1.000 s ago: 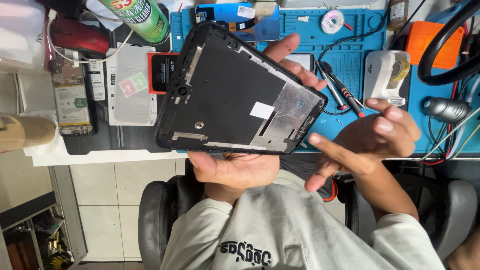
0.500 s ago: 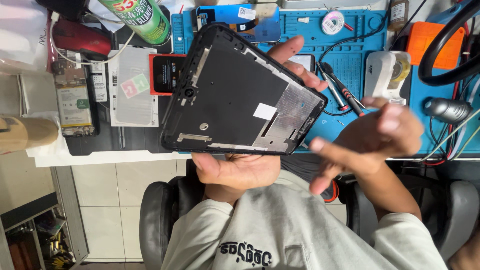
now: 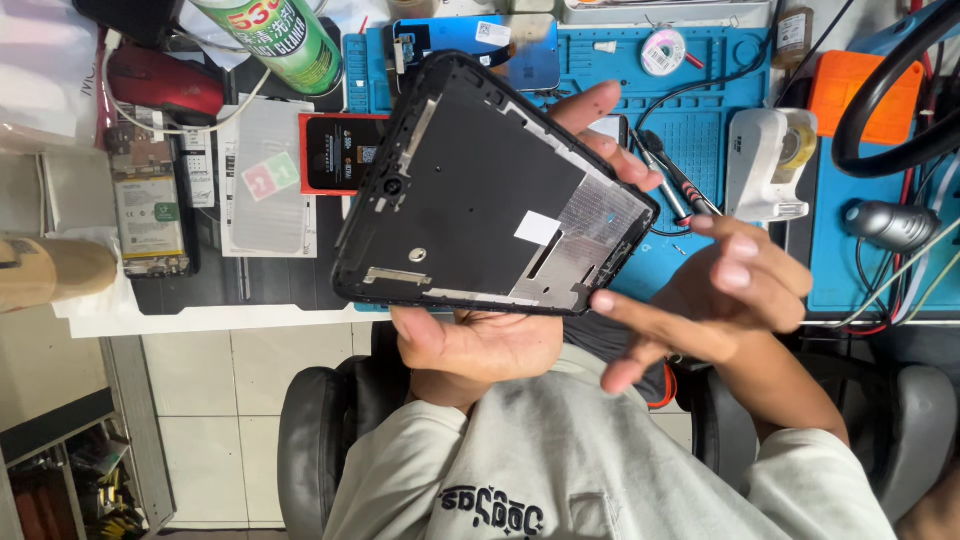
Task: The person holds a phone mid-frame and squeezes adhesive from a tube along its edge, working around the frame. They then press and align the frame, set it down, and later use a small tool to work along the phone's edge on the mat.
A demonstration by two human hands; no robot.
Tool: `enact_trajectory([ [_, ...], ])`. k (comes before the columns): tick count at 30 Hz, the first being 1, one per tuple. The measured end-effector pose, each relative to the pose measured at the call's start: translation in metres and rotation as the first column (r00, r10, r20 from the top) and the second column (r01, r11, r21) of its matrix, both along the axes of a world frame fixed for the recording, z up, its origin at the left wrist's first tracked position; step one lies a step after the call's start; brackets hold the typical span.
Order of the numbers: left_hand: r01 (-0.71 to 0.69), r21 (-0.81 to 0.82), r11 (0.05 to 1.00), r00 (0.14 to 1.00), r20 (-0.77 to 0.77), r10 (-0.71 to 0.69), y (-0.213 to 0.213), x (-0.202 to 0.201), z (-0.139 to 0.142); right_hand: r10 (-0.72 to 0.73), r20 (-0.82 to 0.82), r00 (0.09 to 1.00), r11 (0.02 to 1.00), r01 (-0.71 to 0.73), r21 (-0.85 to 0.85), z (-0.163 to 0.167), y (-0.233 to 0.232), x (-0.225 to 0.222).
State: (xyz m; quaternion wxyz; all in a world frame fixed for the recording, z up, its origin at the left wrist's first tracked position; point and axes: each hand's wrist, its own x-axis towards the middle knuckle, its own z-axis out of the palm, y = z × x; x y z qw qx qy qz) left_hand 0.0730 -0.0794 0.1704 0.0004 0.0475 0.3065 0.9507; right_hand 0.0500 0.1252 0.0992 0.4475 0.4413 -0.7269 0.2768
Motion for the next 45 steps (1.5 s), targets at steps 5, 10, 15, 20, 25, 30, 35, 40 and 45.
enact_trajectory([
  [5,-0.033,-0.005,0.999,0.999,-0.022,0.033,0.003,-0.002,0.001,-0.11,0.004,0.994,0.992,0.11,-0.058,-0.002,0.006,-0.02],
  [10,-0.005,0.031,0.999,1.0,-0.001,0.005,0.001,0.0,0.003,-0.094,-0.019,0.995,0.993,0.093,-0.073,0.002,0.006,-0.015],
  [15,-0.008,0.058,0.998,1.0,0.006,0.008,0.0,-0.001,0.006,-0.104,-0.018,0.994,0.994,0.103,-0.027,0.003,0.002,-0.013],
  [20,0.046,-0.041,0.998,0.999,0.021,-0.046,-0.005,0.0,0.007,-0.15,-0.06,0.987,0.982,0.142,-0.121,0.006,0.003,-0.021],
  [25,0.014,0.073,0.997,1.0,-0.008,-0.014,-0.002,-0.001,0.002,-0.081,0.033,0.996,0.99,0.077,0.116,0.017,0.002,-0.011],
  [30,0.004,-0.001,1.0,1.0,0.011,-0.004,-0.008,0.002,0.001,-0.298,0.507,0.809,0.916,0.391,-0.086,0.006,-0.007,-0.002],
  [35,-0.023,0.023,0.999,0.999,0.024,0.022,-0.008,-0.001,0.006,-0.469,0.786,0.403,0.874,0.082,0.479,-0.02,-0.023,0.039],
  [40,0.004,0.047,0.999,0.999,0.047,-0.006,-0.009,-0.004,0.014,-0.486,0.837,0.252,0.844,-0.112,0.524,-0.041,-0.017,0.035],
  [45,0.06,0.301,0.952,0.998,-0.004,-0.062,-0.008,-0.011,0.009,-0.024,0.99,-0.14,0.991,0.127,0.042,-0.024,0.018,0.018],
])
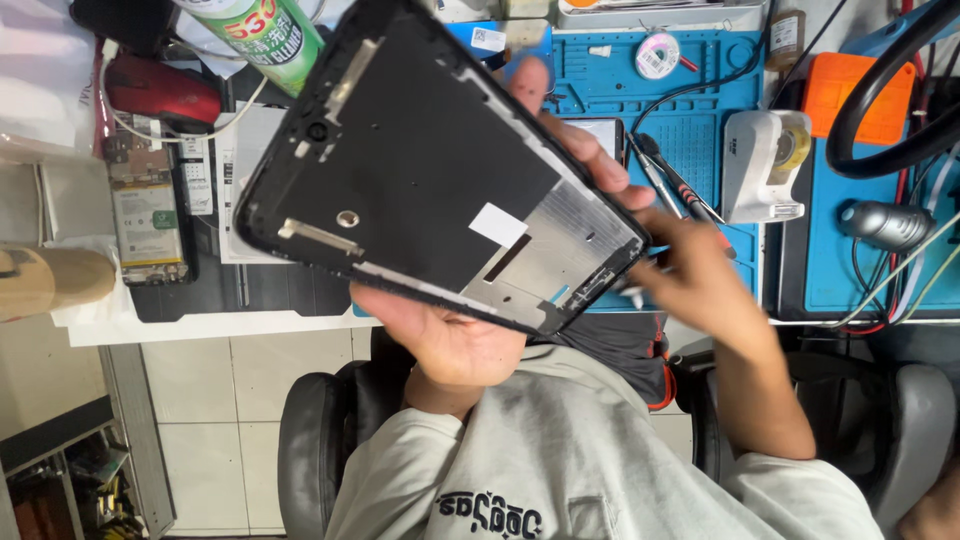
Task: The person holds a phone mid-frame and squeezes adhesive from a tube along its edge, working around the frame. They then press and align the frame, set it down, and later use a small tool to work along the phone's edge on the mat.
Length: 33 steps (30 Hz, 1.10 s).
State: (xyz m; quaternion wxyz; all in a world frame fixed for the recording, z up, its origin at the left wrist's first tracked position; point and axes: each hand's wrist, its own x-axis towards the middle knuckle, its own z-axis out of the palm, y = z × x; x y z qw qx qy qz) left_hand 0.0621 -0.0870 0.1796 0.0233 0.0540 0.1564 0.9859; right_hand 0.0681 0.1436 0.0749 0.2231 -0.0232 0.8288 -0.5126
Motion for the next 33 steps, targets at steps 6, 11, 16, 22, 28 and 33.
enact_trajectory([
  [6,0.04,-0.177,0.983,0.995,-0.08,-0.055,0.0,0.005,-0.006,-0.463,-0.081,0.883,0.616,0.255,-0.746,0.039,0.005,0.008],
  [11,0.057,-0.384,0.922,0.998,0.011,-0.057,0.001,0.006,0.003,-0.474,-0.058,0.879,0.527,0.23,-0.818,0.065,-0.012,0.008],
  [16,0.079,-0.468,0.88,0.997,0.047,-0.065,-0.002,0.005,0.017,-0.417,-0.208,0.885,0.583,0.085,-0.808,0.062,-0.027,0.004],
  [22,0.095,-0.505,0.858,0.995,0.036,-0.088,-0.001,0.001,0.023,-0.519,-0.257,0.815,0.568,0.104,-0.817,0.052,-0.037,0.004],
  [28,0.094,-0.528,0.844,0.991,-0.033,-0.131,0.002,0.002,0.012,-0.584,-0.308,0.751,0.62,0.167,-0.767,0.053,-0.05,0.01],
  [33,0.005,-0.5,0.866,0.991,-0.11,-0.069,0.01,-0.001,-0.001,-0.593,-0.372,0.714,0.651,0.153,-0.744,0.054,-0.06,0.012],
])
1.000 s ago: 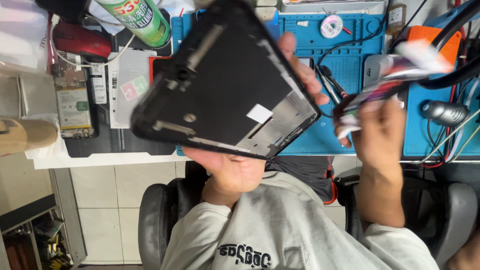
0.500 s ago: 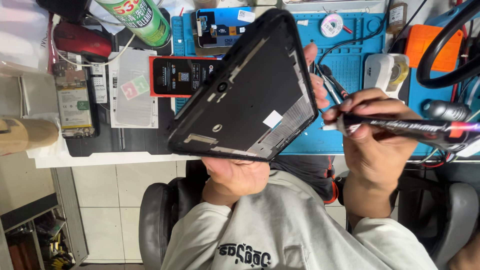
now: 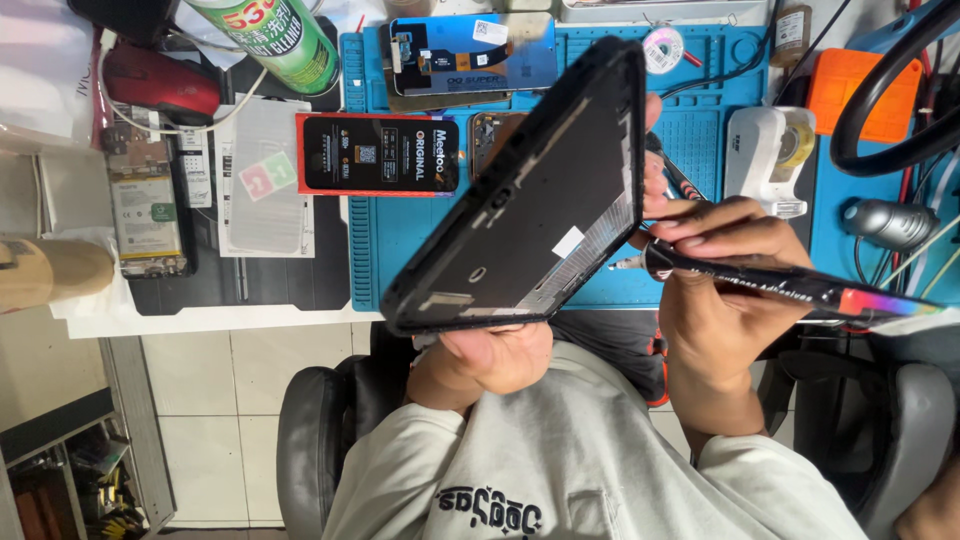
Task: The person holds a phone mid-frame and squeezes adhesive from a tube along its edge, working around the frame. They then press and align the frame, set it down, and later use a small tool to work along the phone's edge on the mat.
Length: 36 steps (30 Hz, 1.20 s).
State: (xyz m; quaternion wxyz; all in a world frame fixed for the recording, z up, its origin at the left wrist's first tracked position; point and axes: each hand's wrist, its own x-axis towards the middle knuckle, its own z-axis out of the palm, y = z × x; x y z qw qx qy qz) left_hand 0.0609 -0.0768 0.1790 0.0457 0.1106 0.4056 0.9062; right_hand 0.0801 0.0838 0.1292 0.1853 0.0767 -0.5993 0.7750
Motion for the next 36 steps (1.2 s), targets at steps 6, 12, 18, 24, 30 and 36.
enact_trajectory([
  [6,0.007,-0.076,0.997,0.999,-0.034,-0.01,-0.003,0.003,-0.002,-0.07,0.001,0.998,0.997,0.07,0.018,-0.002,-0.003,0.002],
  [12,0.001,-0.037,0.999,0.999,-0.042,-0.003,-0.002,0.004,-0.005,-0.062,0.004,0.998,0.998,0.062,0.012,-0.009,-0.001,0.005],
  [18,-0.005,-0.038,0.999,0.998,-0.068,0.003,0.0,0.001,-0.008,-0.099,-0.011,0.995,0.995,0.1,0.024,-0.012,-0.002,0.004],
  [24,-0.009,-0.025,1.0,0.999,-0.052,0.007,0.001,0.002,-0.006,-0.119,0.002,0.993,0.992,0.119,0.03,-0.013,-0.003,0.003],
  [30,-0.006,-0.096,0.995,0.996,-0.086,-0.002,0.0,0.0,-0.007,-0.143,0.021,0.99,0.99,0.142,0.018,-0.017,-0.002,0.007],
  [36,0.005,-0.009,1.0,0.998,-0.067,-0.006,0.002,0.001,-0.008,-0.173,-0.006,0.985,0.983,0.173,0.054,-0.018,-0.003,0.007],
])
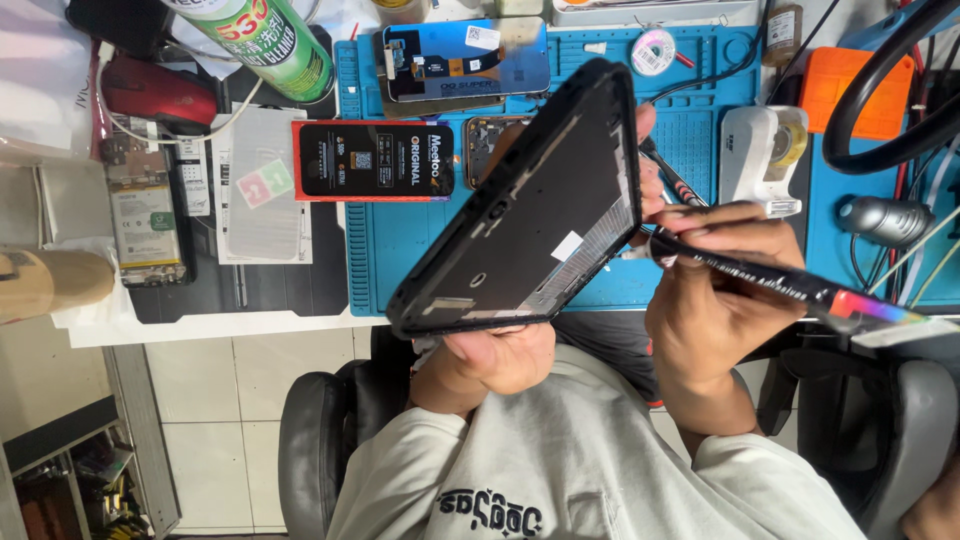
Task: The person holds a phone mid-frame and squeezes adhesive from a tube along its edge, working around the frame. They then press and align the frame, set it down, and later use a small tool to work along the phone's edge on the mat.
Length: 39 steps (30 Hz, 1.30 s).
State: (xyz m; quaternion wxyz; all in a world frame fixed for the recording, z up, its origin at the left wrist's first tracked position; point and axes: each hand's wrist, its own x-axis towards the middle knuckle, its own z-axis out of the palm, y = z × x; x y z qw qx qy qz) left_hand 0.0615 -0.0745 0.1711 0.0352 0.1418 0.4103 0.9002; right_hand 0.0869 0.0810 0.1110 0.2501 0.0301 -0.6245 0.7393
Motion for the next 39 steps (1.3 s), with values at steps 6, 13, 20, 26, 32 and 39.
enact_trajectory([
  [6,0.002,-0.076,0.997,1.0,-0.026,-0.004,-0.003,0.001,-0.001,-0.002,-0.03,1.0,1.0,0.002,-0.008,0.002,-0.002,0.0],
  [13,0.007,0.039,0.999,0.999,-0.034,-0.006,0.003,0.004,-0.01,-0.004,-0.007,1.0,0.999,0.004,-0.051,0.001,-0.002,0.0],
  [20,-0.008,-0.039,0.999,0.998,-0.058,0.005,0.001,0.004,-0.01,-0.034,-0.021,0.999,0.999,0.033,-0.03,0.001,-0.005,0.0],
  [26,0.02,0.012,1.0,0.999,-0.04,-0.02,-0.002,0.004,-0.005,-0.065,-0.026,0.998,0.998,0.064,-0.008,0.002,-0.005,0.0],
  [32,-0.019,-0.032,0.999,0.999,-0.046,0.018,-0.001,0.002,-0.006,-0.067,-0.031,0.997,0.997,0.066,-0.035,-0.001,-0.007,0.0],
  [39,-0.028,-0.03,0.999,0.997,-0.069,0.026,0.005,-0.003,-0.007,-0.084,-0.042,0.996,0.996,0.083,-0.03,-0.004,-0.006,-0.002],
])
